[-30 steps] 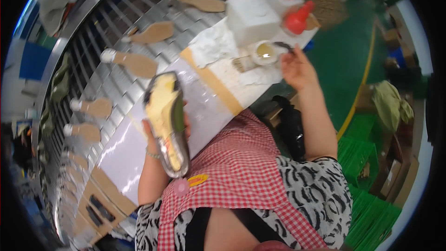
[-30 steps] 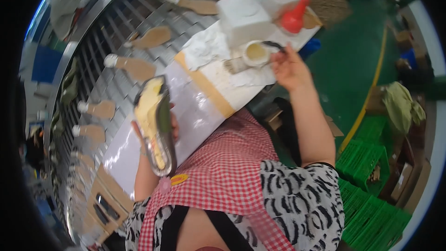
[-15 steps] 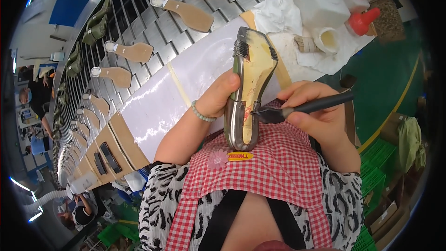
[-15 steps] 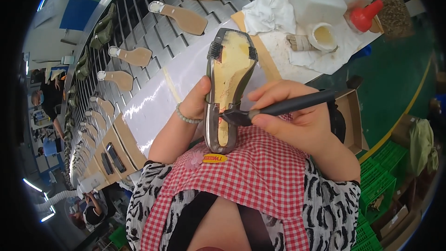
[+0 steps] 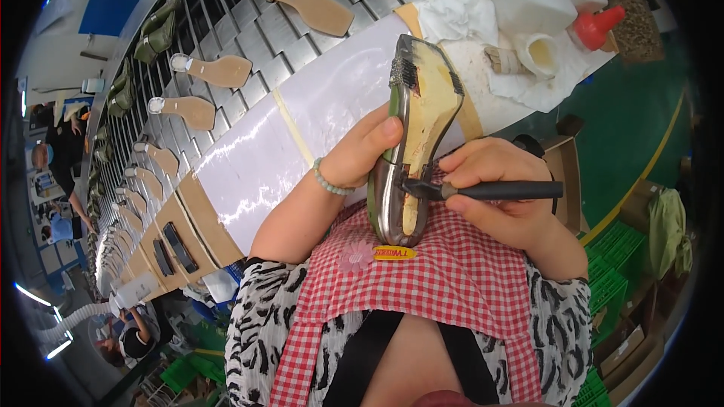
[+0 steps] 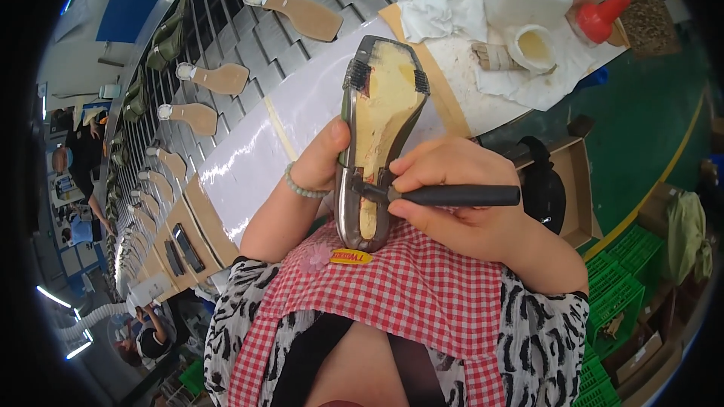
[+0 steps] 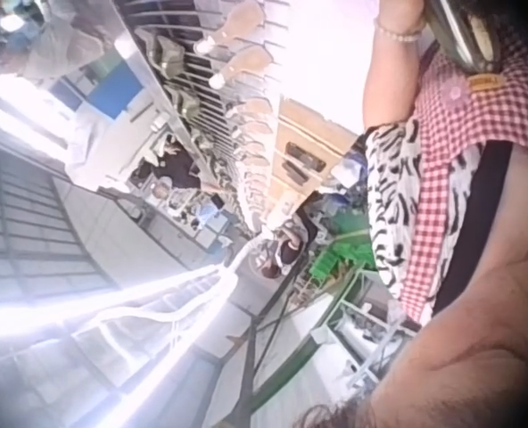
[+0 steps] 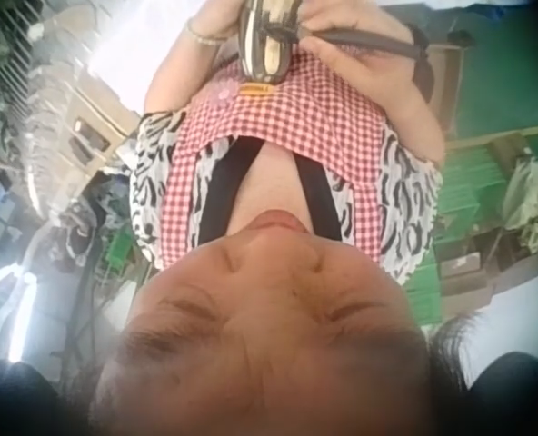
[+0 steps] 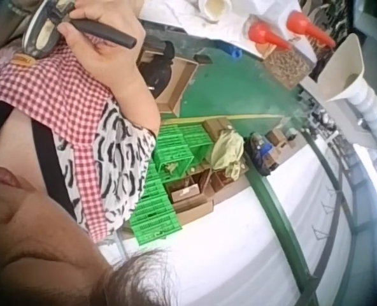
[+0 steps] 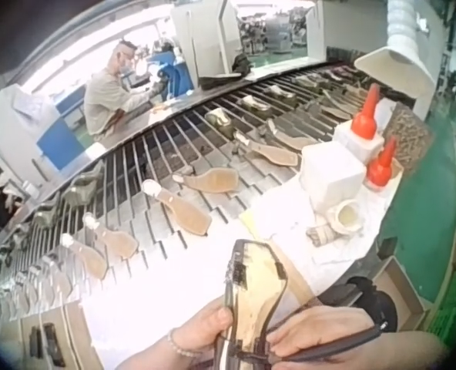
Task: The person is applying glue to the bottom of shoe soles using a brush at an assembly line.
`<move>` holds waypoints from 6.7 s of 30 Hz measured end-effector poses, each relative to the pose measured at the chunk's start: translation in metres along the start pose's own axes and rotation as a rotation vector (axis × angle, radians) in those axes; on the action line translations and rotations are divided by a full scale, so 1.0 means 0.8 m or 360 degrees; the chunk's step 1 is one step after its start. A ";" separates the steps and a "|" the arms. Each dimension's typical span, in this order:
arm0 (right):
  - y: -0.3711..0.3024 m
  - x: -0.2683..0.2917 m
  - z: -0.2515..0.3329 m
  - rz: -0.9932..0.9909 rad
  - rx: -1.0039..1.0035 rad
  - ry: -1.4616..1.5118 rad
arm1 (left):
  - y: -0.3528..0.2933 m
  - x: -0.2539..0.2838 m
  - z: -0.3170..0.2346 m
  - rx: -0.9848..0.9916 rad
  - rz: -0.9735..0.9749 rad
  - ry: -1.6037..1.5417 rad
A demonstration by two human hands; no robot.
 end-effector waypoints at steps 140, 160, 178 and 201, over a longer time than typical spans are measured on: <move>-0.048 0.218 0.024 -0.0941 -0.0756 -0.0885 | -0.205 0.132 -0.363 -0.0010 -0.0761 0.1096; -0.059 0.215 -0.024 -0.0684 -0.0876 -0.0783 | -0.173 0.094 -0.116 0.0132 -0.0649 0.0745; -0.138 0.162 -0.156 -0.1768 -0.1081 0.1742 | -0.146 0.023 -0.118 -0.1038 -0.0935 0.1116; 0.005 -0.040 0.058 -0.0169 -0.0223 0.0347 | -0.106 -0.033 -0.045 -0.1194 -0.0643 0.1420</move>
Point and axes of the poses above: each hand's wrist, its own y-axis towards the middle knuckle, its own x-axis out of the back of the hand, z = x × y, the point moved 8 cm from there along y, towards the middle knuckle, and after that the axes turned 7 degrees about z, right-handed, at the moved point
